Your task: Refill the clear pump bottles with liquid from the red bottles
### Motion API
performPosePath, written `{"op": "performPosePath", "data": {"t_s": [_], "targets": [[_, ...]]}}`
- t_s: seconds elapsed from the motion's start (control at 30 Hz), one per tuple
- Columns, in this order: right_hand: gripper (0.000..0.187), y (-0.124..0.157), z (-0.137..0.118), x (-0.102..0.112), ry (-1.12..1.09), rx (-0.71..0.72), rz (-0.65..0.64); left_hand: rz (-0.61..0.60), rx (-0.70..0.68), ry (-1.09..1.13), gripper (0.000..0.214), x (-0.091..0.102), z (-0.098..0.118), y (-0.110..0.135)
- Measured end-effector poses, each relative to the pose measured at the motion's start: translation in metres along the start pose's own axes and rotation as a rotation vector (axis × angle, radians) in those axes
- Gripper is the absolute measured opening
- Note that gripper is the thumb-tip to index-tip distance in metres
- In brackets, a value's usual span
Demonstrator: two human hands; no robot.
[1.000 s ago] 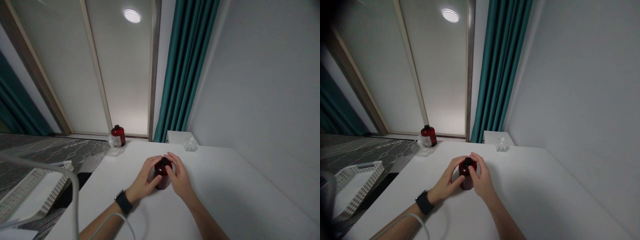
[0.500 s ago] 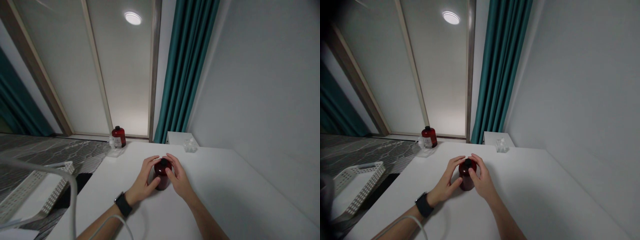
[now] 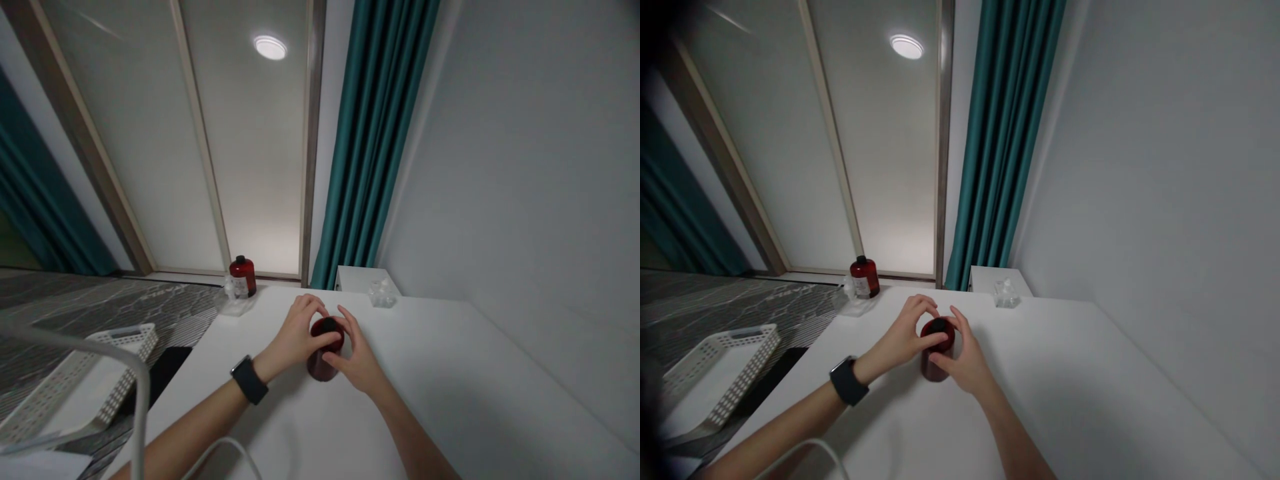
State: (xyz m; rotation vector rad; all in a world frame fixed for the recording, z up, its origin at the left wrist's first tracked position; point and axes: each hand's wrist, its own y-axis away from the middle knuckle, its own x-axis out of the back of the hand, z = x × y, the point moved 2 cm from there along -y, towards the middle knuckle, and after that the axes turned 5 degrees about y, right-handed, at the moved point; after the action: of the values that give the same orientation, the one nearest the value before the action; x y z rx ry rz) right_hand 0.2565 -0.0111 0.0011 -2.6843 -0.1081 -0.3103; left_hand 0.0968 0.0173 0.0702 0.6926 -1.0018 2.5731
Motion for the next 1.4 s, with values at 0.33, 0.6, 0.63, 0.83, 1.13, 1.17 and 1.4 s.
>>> {"op": "performPosePath", "data": {"t_s": [0.33, 0.6, 0.63, 0.83, 1.13, 1.17, 1.4], "targets": [[0.09, 0.0, 0.005, -0.003, 0.078, -0.002, 0.103, -0.238, -0.02, 0.097, 0.016, 0.013, -0.009, -0.009], [0.092, 0.001, 0.007, -0.005, 0.069, 0.011, 0.13, -0.071, 0.073, -0.153, 0.024, 0.004, 0.007, -0.011], [0.092, 0.001, 0.007, -0.005, 0.064, 0.008, 0.129, -0.058, 0.087, -0.147, 0.022, 0.004, 0.006, -0.011], [0.094, 0.0, 0.003, -0.007, 0.056, -0.048, 0.138, -0.206, -0.032, 0.211, 0.013, 0.01, -0.012, -0.017], [0.091, 0.0, 0.001, -0.006, 0.072, -0.061, 0.163, -0.311, -0.077, 0.214, 0.01, 0.011, -0.016, -0.021], [0.091, 0.0, 0.002, -0.007, 0.075, -0.055, 0.169, -0.259, -0.063, 0.167, 0.011, 0.01, -0.014, -0.018], [0.092, 0.001, 0.004, -0.008, 0.107, -0.05, 0.223, -0.027, 0.052, -0.11, 0.027, -0.001, -0.004, -0.012]]}}
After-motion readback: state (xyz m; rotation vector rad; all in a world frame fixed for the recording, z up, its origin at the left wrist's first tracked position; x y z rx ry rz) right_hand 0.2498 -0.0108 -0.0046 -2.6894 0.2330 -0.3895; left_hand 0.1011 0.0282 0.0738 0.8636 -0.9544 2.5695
